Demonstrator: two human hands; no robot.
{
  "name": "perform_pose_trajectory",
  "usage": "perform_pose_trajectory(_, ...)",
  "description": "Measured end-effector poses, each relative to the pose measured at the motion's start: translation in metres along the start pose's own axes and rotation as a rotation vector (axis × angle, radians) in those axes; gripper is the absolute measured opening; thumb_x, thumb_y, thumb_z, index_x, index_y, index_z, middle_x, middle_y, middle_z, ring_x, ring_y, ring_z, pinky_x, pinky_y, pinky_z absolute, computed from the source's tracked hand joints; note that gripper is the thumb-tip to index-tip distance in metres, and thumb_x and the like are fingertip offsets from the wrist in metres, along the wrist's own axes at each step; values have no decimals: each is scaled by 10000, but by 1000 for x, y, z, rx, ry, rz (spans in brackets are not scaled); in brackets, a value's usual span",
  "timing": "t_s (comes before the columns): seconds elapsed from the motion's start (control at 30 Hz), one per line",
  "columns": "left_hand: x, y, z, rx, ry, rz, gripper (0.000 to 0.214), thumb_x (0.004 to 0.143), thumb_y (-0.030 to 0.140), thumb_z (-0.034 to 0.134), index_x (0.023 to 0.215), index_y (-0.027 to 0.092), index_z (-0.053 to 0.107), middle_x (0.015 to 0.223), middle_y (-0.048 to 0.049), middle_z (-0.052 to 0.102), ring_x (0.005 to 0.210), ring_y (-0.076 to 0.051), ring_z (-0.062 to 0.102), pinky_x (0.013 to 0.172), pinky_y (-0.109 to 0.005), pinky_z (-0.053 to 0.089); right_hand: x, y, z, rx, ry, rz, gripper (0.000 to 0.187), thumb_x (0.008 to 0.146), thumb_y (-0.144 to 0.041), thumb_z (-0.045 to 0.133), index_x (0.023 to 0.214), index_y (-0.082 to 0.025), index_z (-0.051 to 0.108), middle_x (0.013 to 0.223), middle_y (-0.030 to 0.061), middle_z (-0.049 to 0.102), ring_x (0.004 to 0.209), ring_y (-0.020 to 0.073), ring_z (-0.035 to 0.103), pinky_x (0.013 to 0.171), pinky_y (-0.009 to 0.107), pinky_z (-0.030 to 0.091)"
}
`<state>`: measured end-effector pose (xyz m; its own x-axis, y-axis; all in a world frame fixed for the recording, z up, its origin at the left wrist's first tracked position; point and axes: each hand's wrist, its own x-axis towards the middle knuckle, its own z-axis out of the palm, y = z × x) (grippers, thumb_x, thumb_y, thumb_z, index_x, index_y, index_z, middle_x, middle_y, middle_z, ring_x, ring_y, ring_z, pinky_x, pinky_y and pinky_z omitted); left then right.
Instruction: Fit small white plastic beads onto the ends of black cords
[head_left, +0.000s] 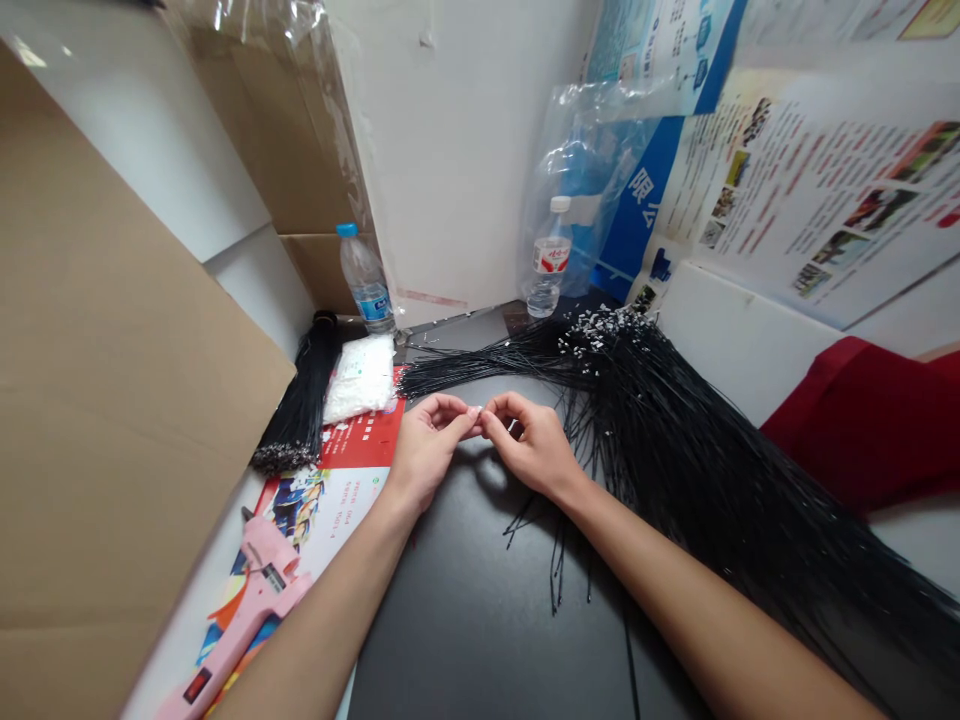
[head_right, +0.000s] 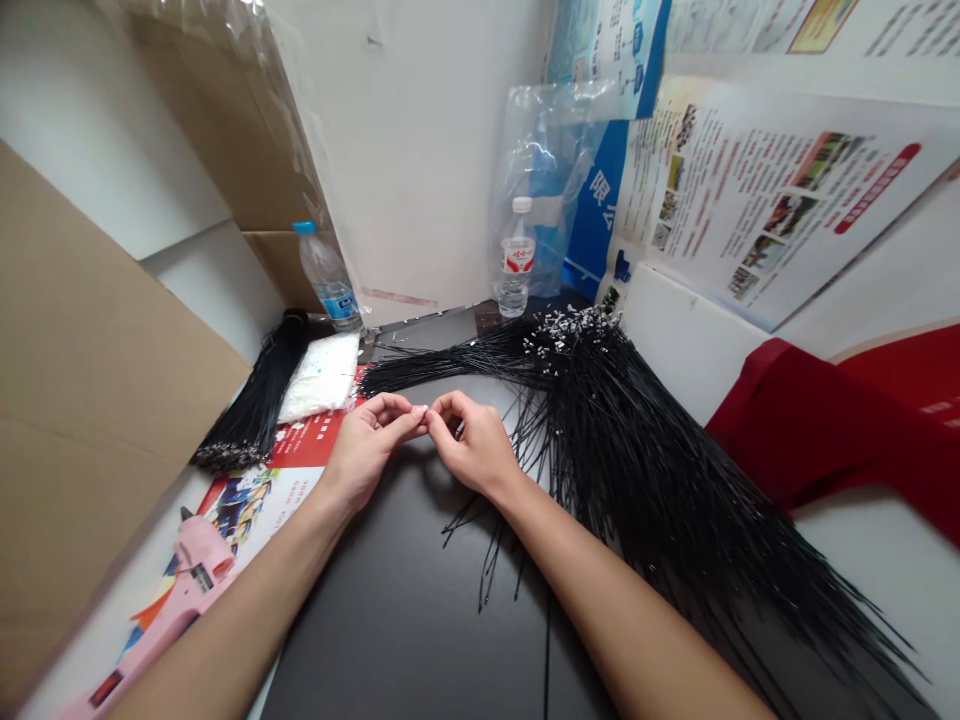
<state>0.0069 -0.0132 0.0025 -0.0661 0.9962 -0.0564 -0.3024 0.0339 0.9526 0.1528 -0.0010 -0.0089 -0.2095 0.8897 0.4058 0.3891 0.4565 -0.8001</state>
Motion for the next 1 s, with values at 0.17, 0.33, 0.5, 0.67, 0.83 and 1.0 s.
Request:
perform_pose_trajectory(0.17, 2, -1, -2, -11, -22, -14, 326, 584, 268, 881, 709, 143, 607, 695, 9, 692, 672, -117, 680, 732, -282, 602, 0, 2, 0, -36, 11, 2, 116, 858, -255, 578, 802, -167, 629, 649, 1, 651, 553, 98, 558, 503, 193, 400)
perform_pose_trajectory(0.33, 3, 0, -3, 13, -36, -12, 320, 589, 274, 869, 727, 143, 612, 730, -10, 700, 721, -141, 690, 690, -277, 606, 0, 1, 0, -17, -1, 26, 122, 855, -253, 571, 780, -168, 616, 648, -3, 637, 543, 92, 539, 498, 190, 396)
perform_pose_trajectory(0.5, 4, 2, -5, 62, -45, -10, 302, 619, 277, 855, 745, 142, 616, 710, 5, 681, 705, -129, 670, 663, -259, 597, 0, 0, -1, -1, -13, 30, 108, 841, -240, 564, 773, -168, 607, 642, -9, 620, 545, 89, 532, 508, 188, 400)
perform_pose_trajectory(0.67, 4, 1, -5, 89, -72, -45, 316, 625, 278, 857, 778, 139, 619, 722, 7, 686, 659, -106, 648, 663, -250, 585, -1, -1, -1, -10, -21, 14, 107, 838, -226, 547, 762, -169, 594, 635, -11, 614, 544, 86, 530, 517, 188, 401)
perform_pose_trajectory(0.83, 2, 1, -5, 60, -77, -89, 320, 618, 274, 872, 782, 138, 633, 729, -1, 691, 657, -108, 657, 668, -246, 579, -1, -1, -1, -10, -17, 6, 100, 844, -235, 540, 777, -174, 582, 659, -5, 623, 564, 92, 545, 515, 187, 406)
perform_pose_trajectory(1.0, 2, 3, -7, 83, -78, -105, 306, 616, 262, 871, 794, 142, 653, 735, -16, 698, 662, -122, 666, 672, -262, 578, -2, -2, -2, -14, -46, 8, 92, 845, -225, 537, 780, -177, 580, 653, -11, 619, 550, 90, 543, 500, 184, 397)
